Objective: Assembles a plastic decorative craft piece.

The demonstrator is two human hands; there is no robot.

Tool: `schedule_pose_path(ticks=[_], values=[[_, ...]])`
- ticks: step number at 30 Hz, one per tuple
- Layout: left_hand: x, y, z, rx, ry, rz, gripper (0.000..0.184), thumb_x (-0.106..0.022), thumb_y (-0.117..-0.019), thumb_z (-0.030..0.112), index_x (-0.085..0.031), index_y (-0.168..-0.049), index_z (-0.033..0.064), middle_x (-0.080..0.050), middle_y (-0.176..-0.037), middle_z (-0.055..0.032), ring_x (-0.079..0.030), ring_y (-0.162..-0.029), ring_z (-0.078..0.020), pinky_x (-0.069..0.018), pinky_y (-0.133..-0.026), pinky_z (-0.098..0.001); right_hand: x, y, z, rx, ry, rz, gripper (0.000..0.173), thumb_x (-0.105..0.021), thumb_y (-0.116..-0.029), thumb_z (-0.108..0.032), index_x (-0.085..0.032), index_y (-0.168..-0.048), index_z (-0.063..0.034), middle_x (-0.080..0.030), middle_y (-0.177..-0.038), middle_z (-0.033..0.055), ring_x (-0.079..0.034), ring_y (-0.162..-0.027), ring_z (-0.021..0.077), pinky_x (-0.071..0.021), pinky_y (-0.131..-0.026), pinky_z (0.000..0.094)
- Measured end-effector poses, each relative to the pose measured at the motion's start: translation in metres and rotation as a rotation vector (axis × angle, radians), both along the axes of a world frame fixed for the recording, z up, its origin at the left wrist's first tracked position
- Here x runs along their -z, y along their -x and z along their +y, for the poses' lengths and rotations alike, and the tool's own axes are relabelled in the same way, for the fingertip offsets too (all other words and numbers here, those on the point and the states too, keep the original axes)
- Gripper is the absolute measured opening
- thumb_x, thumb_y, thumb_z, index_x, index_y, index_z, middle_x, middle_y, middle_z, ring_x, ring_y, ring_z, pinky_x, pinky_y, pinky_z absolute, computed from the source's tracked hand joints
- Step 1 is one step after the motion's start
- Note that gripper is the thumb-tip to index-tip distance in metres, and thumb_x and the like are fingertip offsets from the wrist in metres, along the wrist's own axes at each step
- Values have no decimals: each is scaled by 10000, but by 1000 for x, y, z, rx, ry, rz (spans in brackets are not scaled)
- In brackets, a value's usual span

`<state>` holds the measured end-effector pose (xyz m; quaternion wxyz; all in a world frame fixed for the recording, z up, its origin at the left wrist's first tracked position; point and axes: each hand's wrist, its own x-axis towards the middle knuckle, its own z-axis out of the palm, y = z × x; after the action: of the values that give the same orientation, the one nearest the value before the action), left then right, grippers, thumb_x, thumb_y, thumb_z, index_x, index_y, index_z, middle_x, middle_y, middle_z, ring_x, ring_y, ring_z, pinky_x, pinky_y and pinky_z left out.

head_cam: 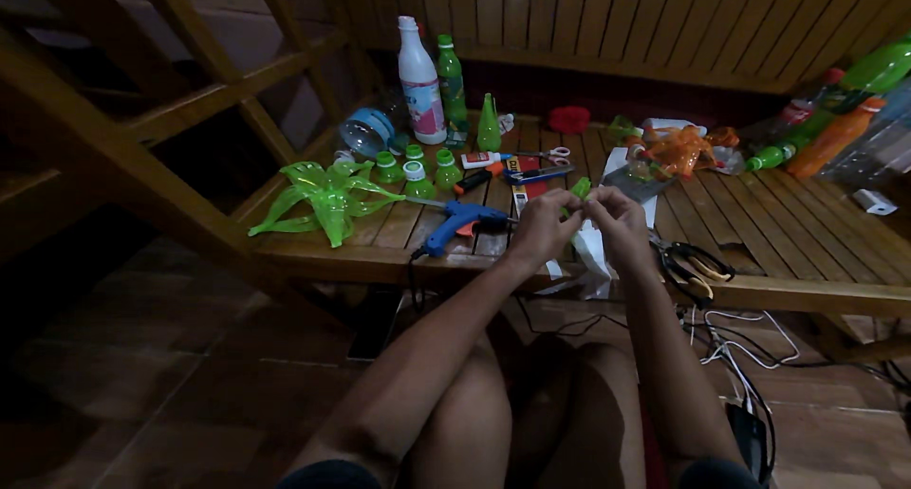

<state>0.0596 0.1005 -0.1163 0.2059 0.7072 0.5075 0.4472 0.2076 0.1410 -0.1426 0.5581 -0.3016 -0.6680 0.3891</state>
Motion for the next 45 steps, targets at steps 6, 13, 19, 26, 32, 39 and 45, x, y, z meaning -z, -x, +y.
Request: schedule_pose_path(ticks=[6, 13, 19, 26, 32, 39, 45], values=[[-3, 1, 2, -22, 60, -20, 186, -617, -1025, 93, -683, -1122, -51, -686, -1086, -181, -680, -795, -224, -581, -779, -389, -2, 3, 6, -11, -1, 15, 56, -604, -971, -44, -646, -999, -20, -657, -893, -26, -601, -731, -15, -525, -679, 169], [-5, 3, 2, -16, 110, -62, 204, -585, -1047, 106, -651, -1138, -64, -673, -1062, -196, -689, -791, -228, -591, -771, -382, -8, -12, 0, -64, 59, -117, 217, -563, -1029, -117, -628, -1209, -13, -670, -1031, 3, -636, -855, 10, -550, -805, 215], [0, 6, 11, -10, 103, -152, 191, -641, -1016, 114, -676, -1110, -49, -702, -1008, -143, -700, -796, -144, -595, -774, -300, 6, -13, 0, -93, 73, -124, 236, -617, -1006, -84, -619, -1229, -6, -671, -1064, 33, -651, -881, 32, -563, -818, 233], [-1, 6, 12, -36, 89, -173, 176, -630, -1016, 80, -687, -1127, -44, -712, -1028, -126, -703, -804, -107, -593, -780, -264, 16, -1, 13, -7, 34, -13, 200, -660, -975, -50, -659, -1160, 26, -701, -987, 26, -656, -846, 19, -562, -796, 215], [-4, 5, 5, -81, 95, -205, 232, -648, -1001, 66, -644, -1207, -40, -697, -1031, -139, -688, -789, -116, -583, -758, -269, 19, 2, 13, -28, 71, 5, 191, -671, -977, -86, -672, -1151, -7, -694, -955, 13, -648, -810, 15, -559, -763, 203], [2, 6, 17, -97, 64, -254, 255, -683, -971, 50, -611, -1202, -32, -722, -967, -89, -705, -787, -100, -598, -758, -272, 24, 6, 22, -49, 63, 112, 162, -667, -960, -51, -679, -1108, 12, -689, -918, 6, -653, -822, 30, -566, -788, 216], [-10, 22, 5, -195, -116, -179, 212, -664, -998, 126, -645, -1136, -34, -711, -1009, -122, -713, -790, -143, -616, -745, -316, 26, 13, 21, -34, 93, 171, 138, -679, -955, -55, -690, -1081, 1, -696, -919, 14, -660, -829, 41, -572, -789, 224]])
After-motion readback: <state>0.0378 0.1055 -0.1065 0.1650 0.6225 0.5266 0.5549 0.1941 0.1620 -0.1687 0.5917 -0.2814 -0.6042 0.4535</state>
